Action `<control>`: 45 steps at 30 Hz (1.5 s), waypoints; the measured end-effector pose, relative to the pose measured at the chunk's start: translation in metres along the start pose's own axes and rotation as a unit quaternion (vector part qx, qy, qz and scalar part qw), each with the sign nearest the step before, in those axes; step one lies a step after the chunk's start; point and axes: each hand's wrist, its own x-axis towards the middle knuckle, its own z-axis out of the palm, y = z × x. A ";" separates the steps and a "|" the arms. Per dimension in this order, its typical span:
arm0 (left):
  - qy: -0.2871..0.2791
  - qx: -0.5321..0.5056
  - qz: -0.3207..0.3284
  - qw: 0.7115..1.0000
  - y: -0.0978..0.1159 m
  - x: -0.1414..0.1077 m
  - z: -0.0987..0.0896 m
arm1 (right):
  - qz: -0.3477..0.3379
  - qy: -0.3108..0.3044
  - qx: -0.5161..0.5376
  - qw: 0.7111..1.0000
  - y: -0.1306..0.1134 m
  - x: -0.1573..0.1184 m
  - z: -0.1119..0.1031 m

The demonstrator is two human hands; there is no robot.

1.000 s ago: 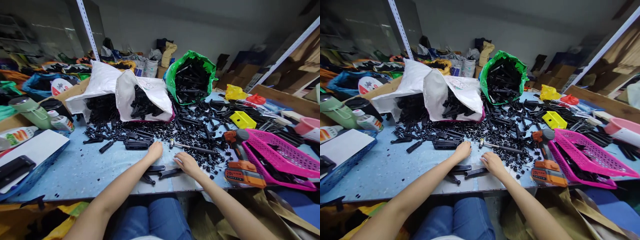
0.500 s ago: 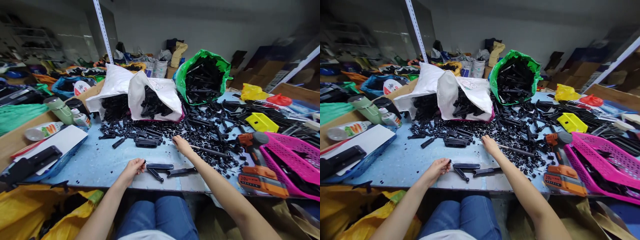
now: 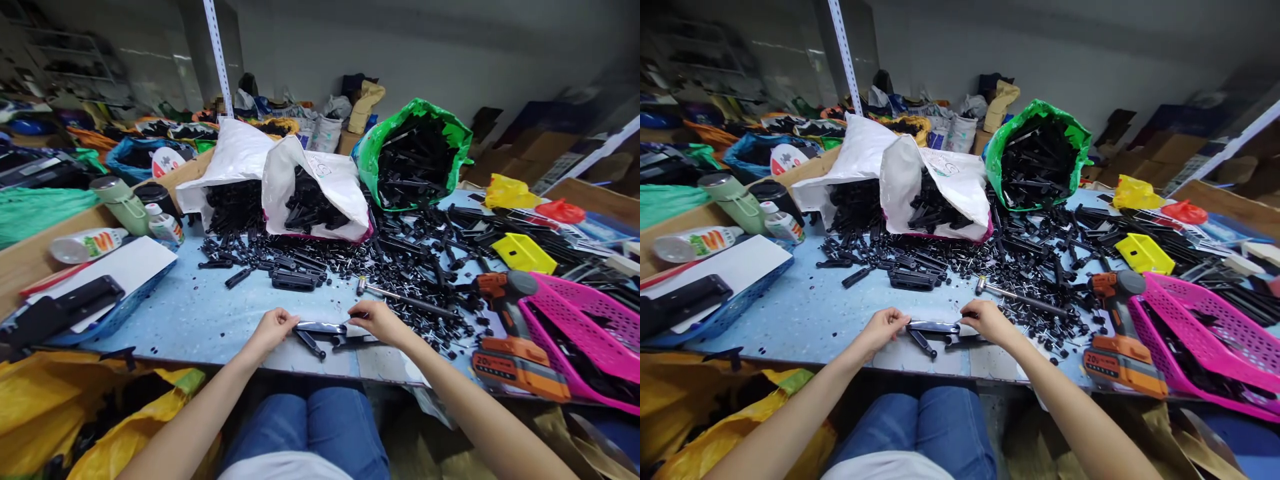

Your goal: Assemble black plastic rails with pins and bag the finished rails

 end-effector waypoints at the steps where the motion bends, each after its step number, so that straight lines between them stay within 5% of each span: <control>1: 0.012 0.006 -0.009 1.000 -0.001 0.001 0.001 | 0.003 -0.014 -0.005 1.000 -0.002 0.000 -0.001; 7: 0.001 0.035 -0.047 0.998 -0.003 0.003 0.003 | -0.024 -0.114 -0.163 0.980 -0.017 0.012 0.001; 12: -0.008 0.069 -0.052 0.996 0.003 0.003 0.002 | -0.036 -0.128 -0.217 0.967 -0.025 0.017 0.015; 15: -0.010 0.100 -0.053 0.993 0.007 0.005 -0.002 | -0.043 -0.094 -0.206 0.973 -0.011 0.003 0.025; 20: 0.016 0.168 -0.004 0.986 0.014 0.000 0.001 | -0.149 0.065 -0.027 0.986 0.030 -0.028 0.051; 22: 0.019 0.235 0.116 0.965 0.014 -0.006 0.015 | -0.160 0.092 0.023 0.983 0.040 -0.033 0.062; 25: -0.038 0.394 0.336 0.855 0.010 -0.010 0.045 | -0.152 0.123 0.031 0.980 0.045 -0.035 0.075; 28: -0.068 0.486 0.366 0.790 0.003 -0.006 0.067 | -0.165 0.134 -0.003 0.977 0.049 -0.035 0.078; 35: -0.090 0.502 0.373 0.775 -0.001 0.004 0.068 | -0.253 0.018 -0.027 0.967 0.062 -0.023 0.058; 40: -0.066 0.503 0.330 0.796 -0.002 0.001 0.070 | -0.191 0.094 -0.040 0.976 0.058 -0.026 0.066; 45: -0.091 0.507 0.366 0.775 -0.002 0.003 0.068 | -0.227 0.002 -0.022 0.974 0.058 -0.027 0.061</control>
